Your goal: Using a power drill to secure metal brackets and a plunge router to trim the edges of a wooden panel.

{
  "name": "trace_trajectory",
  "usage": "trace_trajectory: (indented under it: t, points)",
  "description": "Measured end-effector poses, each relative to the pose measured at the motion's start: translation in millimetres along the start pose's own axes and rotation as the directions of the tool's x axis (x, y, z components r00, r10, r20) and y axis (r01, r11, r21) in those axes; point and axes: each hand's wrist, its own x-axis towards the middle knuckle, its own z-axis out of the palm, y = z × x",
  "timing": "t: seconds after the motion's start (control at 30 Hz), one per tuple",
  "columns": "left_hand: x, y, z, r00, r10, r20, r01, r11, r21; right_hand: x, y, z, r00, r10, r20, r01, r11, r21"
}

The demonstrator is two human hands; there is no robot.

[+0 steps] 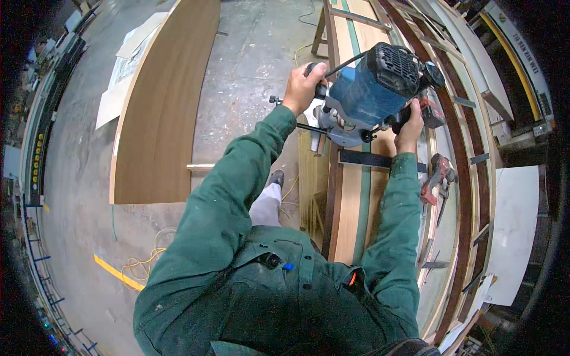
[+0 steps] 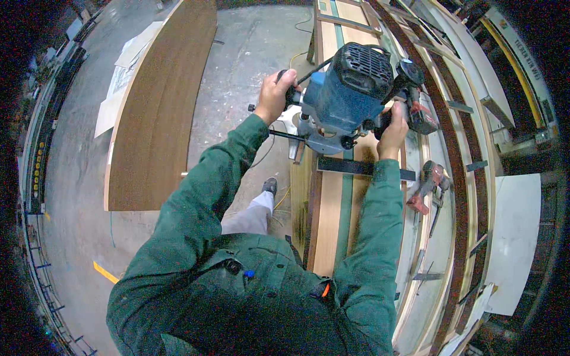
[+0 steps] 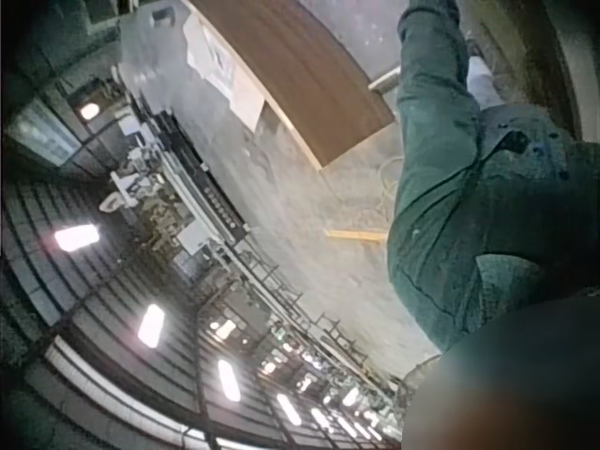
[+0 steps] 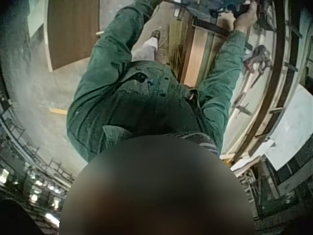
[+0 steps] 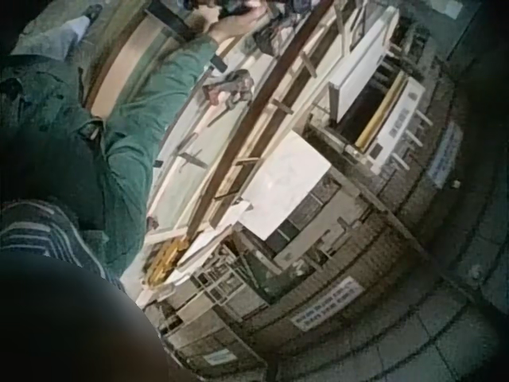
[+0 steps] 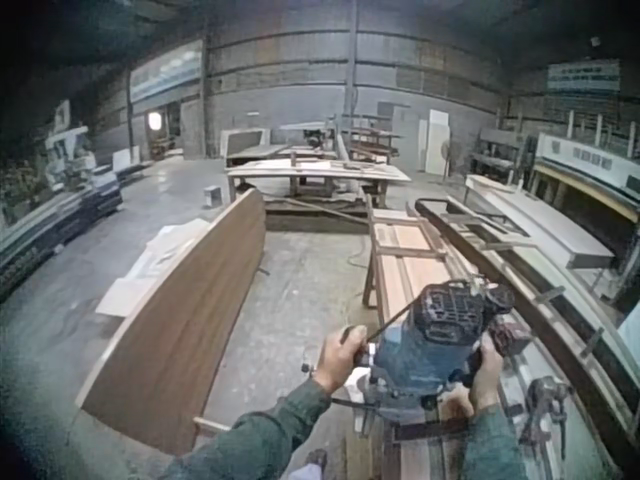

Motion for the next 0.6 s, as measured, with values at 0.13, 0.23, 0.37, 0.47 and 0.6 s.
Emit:
trace_trajectory:
  t: [0.13, 0.23, 0.37, 0.47, 0.6]
  points:
    - [6.2, -5.8, -0.3, 1.000, 0.027, 0.003, -0.027, 1.000, 0.007, 3.8, -3.7, 5.7, 1.000, 0.002, 0.005, -0.002, 1.000, 0.017]
    - [16.0, -11.4, 5.7, 1.000, -0.004, -0.004, 0.003, 0.998, -0.068, 11.1, -6.5, 8.0, 0.999, -0.030, 0.028, 0.030, 0.999, -0.016]
    - [28.7, -19.7, 5.1, 1.000, 0.020, -0.002, -0.020, 1.000, -0.022, 22.0, -4.3, 12.5, 1.000, 0.022, 0.017, -0.021, 0.999, -0.045]
    - [37.6, -25.6, 5.2, 1.000, 0.021, -0.012, -0.022, 0.998, -0.066, 28.9, -3.6, 22.0, 0.999, -0.044, 0.005, 0.044, 0.999, -0.002]
    - [46.0, -25.2, 6.3, 1.000, -0.011, -0.029, 0.009, 0.998, -0.059, 44.0, 1.6, 23.2, 0.999, -0.006, 0.037, 0.007, 1.000, -0.014]
